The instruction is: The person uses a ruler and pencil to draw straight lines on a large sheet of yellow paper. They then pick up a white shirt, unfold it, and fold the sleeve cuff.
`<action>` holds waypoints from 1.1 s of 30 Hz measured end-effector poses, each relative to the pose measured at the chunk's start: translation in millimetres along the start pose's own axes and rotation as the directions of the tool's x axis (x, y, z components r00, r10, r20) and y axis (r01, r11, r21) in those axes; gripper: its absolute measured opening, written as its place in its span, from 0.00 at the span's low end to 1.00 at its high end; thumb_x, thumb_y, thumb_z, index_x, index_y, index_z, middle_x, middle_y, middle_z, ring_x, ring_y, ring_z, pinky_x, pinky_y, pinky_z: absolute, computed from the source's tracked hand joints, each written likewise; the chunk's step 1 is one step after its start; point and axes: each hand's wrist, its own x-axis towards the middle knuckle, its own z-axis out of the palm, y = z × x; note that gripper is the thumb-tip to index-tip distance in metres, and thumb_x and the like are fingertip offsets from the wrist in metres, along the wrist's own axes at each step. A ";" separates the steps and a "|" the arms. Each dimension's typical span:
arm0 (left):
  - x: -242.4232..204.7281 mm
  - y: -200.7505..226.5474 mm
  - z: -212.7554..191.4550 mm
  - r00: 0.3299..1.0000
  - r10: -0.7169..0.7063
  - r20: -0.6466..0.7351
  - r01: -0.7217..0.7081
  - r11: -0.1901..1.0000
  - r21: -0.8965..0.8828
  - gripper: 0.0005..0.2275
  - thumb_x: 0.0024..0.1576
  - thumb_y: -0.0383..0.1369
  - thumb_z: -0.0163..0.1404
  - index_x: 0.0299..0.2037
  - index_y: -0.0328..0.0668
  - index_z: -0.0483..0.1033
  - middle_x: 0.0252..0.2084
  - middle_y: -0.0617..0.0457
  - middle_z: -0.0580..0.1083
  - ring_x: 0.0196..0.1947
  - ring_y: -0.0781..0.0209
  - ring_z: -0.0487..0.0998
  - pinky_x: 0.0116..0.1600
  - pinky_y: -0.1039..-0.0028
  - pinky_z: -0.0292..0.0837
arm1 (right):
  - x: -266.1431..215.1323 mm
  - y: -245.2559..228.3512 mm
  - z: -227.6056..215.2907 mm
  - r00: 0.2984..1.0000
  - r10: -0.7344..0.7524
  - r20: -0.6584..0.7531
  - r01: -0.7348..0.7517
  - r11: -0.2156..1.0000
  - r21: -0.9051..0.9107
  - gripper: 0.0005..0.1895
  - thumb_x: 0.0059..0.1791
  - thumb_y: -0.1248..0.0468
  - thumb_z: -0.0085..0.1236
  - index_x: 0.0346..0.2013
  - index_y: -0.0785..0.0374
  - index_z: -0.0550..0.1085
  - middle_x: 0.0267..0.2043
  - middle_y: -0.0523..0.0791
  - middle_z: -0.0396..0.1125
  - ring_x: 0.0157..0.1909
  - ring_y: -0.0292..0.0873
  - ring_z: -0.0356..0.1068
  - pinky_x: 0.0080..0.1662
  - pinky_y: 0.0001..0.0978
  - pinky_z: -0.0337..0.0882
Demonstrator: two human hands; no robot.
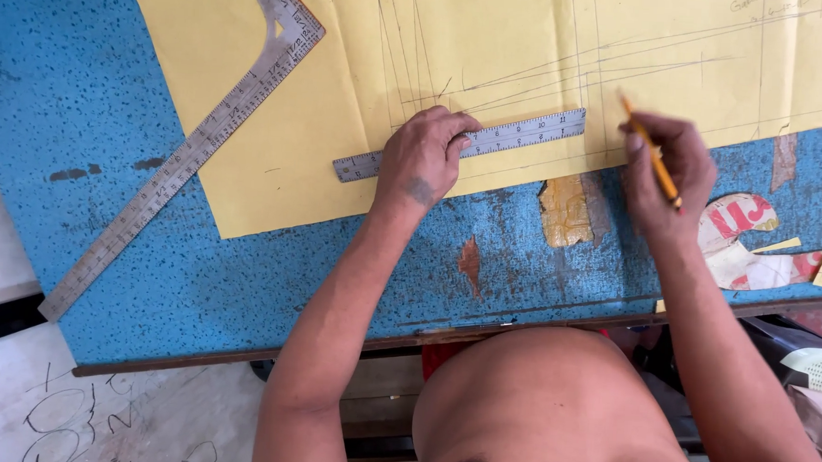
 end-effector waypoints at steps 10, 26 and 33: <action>-1.9 -8.3 -4.0 0.996 0.042 0.085 -0.041 0.999 -0.013 0.08 0.61 0.30 0.51 0.47 0.52 0.80 0.37 0.50 0.75 0.45 0.47 0.80 0.50 0.61 0.78 | -31.9 -15.1 24.3 0.984 -0.072 0.163 0.086 0.993 -0.081 0.13 0.56 0.70 0.56 0.52 0.76 0.79 0.44 0.60 0.74 0.43 0.56 0.74 0.44 0.43 0.70; -0.8 -5.1 -7.6 0.994 0.033 0.105 -0.032 0.999 -0.015 0.09 0.61 0.29 0.50 0.48 0.50 0.81 0.38 0.49 0.76 0.45 0.47 0.81 0.51 0.61 0.78 | -25.4 -21.1 30.0 0.965 -0.156 0.212 0.190 0.970 -0.150 0.13 0.56 0.69 0.56 0.51 0.76 0.80 0.46 0.62 0.76 0.45 0.62 0.75 0.46 0.47 0.72; -2.0 -2.6 -8.6 0.995 0.040 0.092 -0.038 0.999 -0.022 0.09 0.61 0.28 0.50 0.48 0.48 0.81 0.37 0.47 0.75 0.43 0.44 0.80 0.49 0.58 0.77 | -31.6 -6.0 30.1 0.973 -0.174 0.152 0.194 0.973 -0.124 0.13 0.56 0.68 0.56 0.51 0.75 0.80 0.46 0.59 0.76 0.45 0.59 0.75 0.46 0.45 0.72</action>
